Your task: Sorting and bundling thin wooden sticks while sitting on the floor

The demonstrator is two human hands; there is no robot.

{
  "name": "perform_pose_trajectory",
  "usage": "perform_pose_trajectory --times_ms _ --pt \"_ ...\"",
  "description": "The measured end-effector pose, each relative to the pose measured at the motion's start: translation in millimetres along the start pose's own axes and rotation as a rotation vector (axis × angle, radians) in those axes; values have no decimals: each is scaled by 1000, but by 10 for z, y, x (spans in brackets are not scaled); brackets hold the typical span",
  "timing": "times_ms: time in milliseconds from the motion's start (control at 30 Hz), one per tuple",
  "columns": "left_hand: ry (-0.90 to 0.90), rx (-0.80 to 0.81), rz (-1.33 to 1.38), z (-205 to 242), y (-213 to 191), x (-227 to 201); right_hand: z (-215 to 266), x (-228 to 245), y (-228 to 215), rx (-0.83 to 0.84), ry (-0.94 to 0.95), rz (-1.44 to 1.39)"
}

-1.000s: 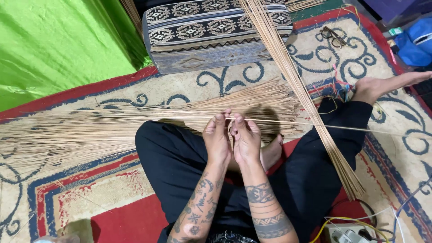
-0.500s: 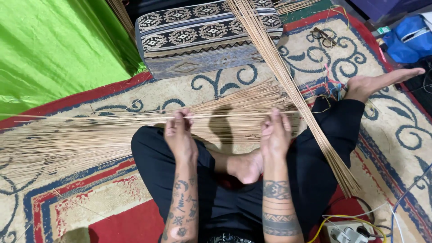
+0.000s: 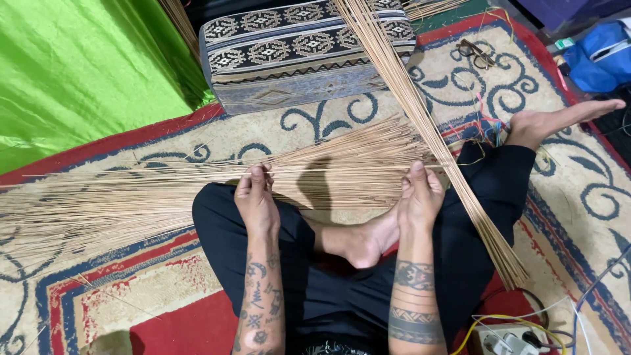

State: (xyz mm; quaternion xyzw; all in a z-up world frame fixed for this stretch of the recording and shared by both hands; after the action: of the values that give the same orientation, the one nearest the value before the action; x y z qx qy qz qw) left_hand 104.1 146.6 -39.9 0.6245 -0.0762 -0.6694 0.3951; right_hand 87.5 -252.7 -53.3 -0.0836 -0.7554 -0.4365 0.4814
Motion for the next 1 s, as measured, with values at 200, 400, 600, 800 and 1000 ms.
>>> perform_pose_trajectory --times_ms 200,400,600,800,1000 --pt "-7 78 -31 389 541 -31 609 -44 504 -41 303 60" --pt "207 19 -213 438 497 -403 576 435 600 202 -639 833" --pt "212 51 -237 440 475 -385 1052 -62 1171 1003 22 380" --pt "40 400 -701 498 757 -49 626 -35 888 610 -12 60" --pt "-26 642 -998 969 1085 672 618 -260 724 532 62 28"
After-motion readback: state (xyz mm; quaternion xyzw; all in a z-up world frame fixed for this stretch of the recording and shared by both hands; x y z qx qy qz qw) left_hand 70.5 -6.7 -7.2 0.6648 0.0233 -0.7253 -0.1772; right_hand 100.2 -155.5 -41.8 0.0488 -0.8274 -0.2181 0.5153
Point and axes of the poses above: each hand's wrist, its own z-axis away from the middle knuckle, its own y-axis out of the palm, x = y × z, the point moved 9 cm from there along -z, towards the middle knuckle, and after that the axes turned 14 degrees about -y, right-handed, at the moved point
